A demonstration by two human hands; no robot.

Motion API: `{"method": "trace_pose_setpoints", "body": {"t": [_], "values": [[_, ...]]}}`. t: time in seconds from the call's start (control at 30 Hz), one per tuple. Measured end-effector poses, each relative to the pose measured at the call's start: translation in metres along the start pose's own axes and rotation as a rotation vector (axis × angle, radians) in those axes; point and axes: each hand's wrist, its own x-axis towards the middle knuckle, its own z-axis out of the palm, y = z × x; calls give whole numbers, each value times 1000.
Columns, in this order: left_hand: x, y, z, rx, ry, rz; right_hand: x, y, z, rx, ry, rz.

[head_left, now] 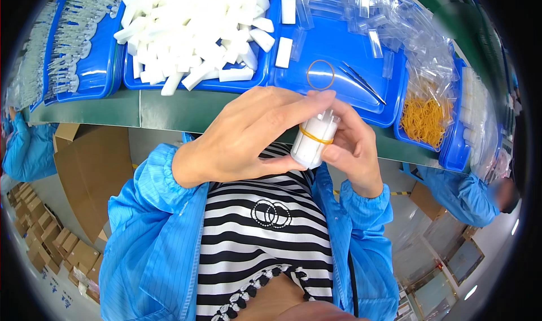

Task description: The person secures bundles of clear plastic tubes containing white foam pieces with rubber bands and places them into a tray. The person then assembles new bundles by inserting white foam pieces into clear plastic sleeves by hand.

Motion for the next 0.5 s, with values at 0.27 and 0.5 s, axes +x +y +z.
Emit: {"method": "trace_pose_setpoints", "body": {"t": [0.27, 0.5], "values": [[0, 6, 1, 18, 7, -71, -5, 5, -4, 8, 25, -173], [11, 4, 2, 32, -21, -76, -5, 6, -23, -84, 107, -329]]}}
